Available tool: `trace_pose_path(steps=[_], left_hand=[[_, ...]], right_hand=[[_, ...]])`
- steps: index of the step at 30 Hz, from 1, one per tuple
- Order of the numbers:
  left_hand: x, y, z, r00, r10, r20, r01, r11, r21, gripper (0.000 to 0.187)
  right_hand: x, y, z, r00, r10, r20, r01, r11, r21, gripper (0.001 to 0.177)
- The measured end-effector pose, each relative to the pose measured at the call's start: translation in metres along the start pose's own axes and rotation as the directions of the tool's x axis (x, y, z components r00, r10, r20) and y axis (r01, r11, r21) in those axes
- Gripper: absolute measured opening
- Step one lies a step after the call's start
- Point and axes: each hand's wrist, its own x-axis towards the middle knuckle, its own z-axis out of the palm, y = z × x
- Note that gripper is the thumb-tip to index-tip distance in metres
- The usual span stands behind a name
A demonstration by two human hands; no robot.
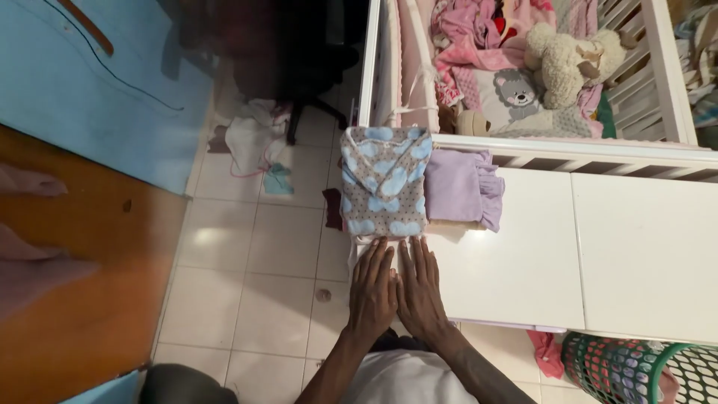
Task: Fold baby clothes on top of a dresser next to a crib.
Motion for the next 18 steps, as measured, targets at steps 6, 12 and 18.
trace_pose_path(steps=[6, 12, 18], left_hand=[[0.009, -0.017, 0.01, 0.986, 0.028, 0.166, -0.027, 1.0, -0.007, 0.046], [0.017, -0.02, 0.003, 0.964, 0.003, 0.266, -0.001, 1.0, -0.006, 0.048], [0.01, -0.026, -0.002, 0.96, -0.064, 0.272, 0.111, 0.981, -0.161, 0.039]], right_hand=[[0.001, 0.016, 0.016, 0.997, -0.003, 0.076, 0.014, 0.989, -0.15, 0.063], [0.003, 0.017, 0.018, 0.998, -0.016, 0.061, 0.028, 0.982, -0.188, 0.064], [0.01, 0.001, 0.004, 1.0, 0.013, 0.026, -0.008, 0.988, -0.157, 0.069]])
